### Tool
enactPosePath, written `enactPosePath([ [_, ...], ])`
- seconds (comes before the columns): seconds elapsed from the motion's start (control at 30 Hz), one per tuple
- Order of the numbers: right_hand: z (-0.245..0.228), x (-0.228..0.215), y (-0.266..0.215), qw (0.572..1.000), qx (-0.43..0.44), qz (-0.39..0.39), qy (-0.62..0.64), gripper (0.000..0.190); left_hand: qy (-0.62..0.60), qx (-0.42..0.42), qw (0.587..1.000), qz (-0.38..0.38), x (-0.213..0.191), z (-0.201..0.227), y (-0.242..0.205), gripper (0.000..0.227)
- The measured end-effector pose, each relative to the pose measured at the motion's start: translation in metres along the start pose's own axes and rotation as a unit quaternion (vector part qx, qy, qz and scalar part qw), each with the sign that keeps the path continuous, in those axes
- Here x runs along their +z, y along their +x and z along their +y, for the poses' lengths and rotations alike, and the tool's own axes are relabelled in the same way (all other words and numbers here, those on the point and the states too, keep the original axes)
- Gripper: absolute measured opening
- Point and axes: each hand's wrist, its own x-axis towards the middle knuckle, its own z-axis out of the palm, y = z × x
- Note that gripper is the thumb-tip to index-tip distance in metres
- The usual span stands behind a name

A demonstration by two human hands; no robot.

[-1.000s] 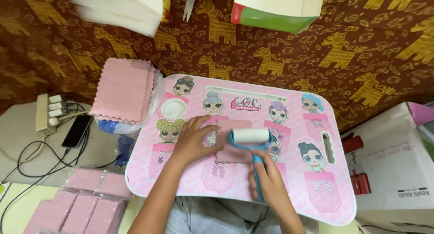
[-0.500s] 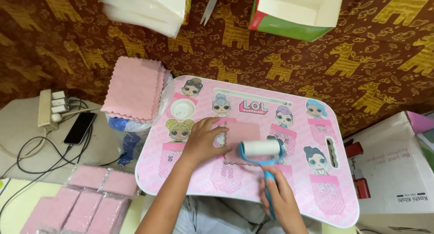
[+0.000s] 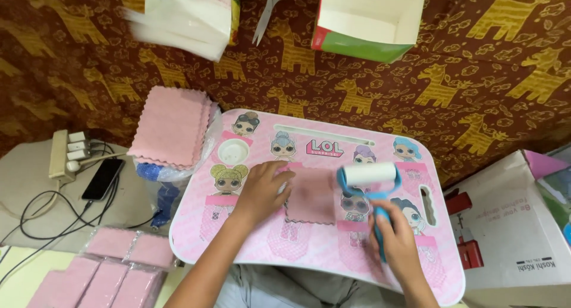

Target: The person uses a lint roller to clean a small piece of pink cloth on a table and then places it into a small plastic bag.

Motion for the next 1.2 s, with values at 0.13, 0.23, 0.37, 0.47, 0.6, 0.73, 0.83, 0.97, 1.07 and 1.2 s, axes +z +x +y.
enactPosePath([
  [0.13, -0.042, 0.032, 0.056, 0.995, -0.064, 0.015, -0.08, 0.03, 0.067, 0.061, 0.992, -0.083, 0.004, 0.014, 0.017, 0.028],
  [0.23, -0.026, 0.043, 0.089, 0.995, -0.058, 0.02, -0.074, 0.028, 0.055, 0.092, 0.987, -0.12, 0.022, 0.032, 0.029, 0.038],
  [0.37, -0.002, 0.047, 0.101, 0.999, -0.034, 0.002, -0.032, 0.026, -0.004, 0.103, 0.98, -0.172, 0.024, 0.054, 0.038, 0.039],
  [0.47, 0.013, 0.044, 0.106, 0.996, -0.061, -0.022, -0.055, 0.027, 0.018, 0.144, 0.978, -0.15, 0.04, 0.051, 0.037, 0.032],
  [0.6, 0.001, 0.044, 0.104, 0.999, -0.039, -0.006, -0.006, 0.027, 0.057, 0.101, 0.962, -0.249, 0.031, 0.054, 0.043, 0.041],
  [0.73, -0.001, 0.043, 0.105, 0.999, -0.029, 0.016, -0.005, 0.026, 0.056, 0.09, 0.95, -0.294, 0.024, 0.058, 0.047, 0.042],
  [0.83, -0.006, 0.044, 0.105, 1.0, -0.02, 0.019, -0.005, 0.025, 0.064, 0.103, 0.952, -0.282, 0.028, 0.054, 0.047, 0.039],
  [0.97, -0.009, 0.044, 0.103, 0.999, -0.017, 0.017, -0.024, 0.025, 0.102, 0.14, 0.956, -0.238, 0.028, 0.052, 0.051, 0.039],
  [1.07, -0.012, 0.045, 0.102, 0.999, -0.019, 0.015, -0.03, 0.024, 0.111, 0.15, 0.955, -0.229, 0.029, 0.05, 0.055, 0.039],
  [1.2, -0.013, 0.044, 0.101, 0.999, -0.01, 0.022, -0.032, 0.024, 0.125, 0.144, 0.949, -0.25, 0.031, 0.05, 0.061, 0.038],
])
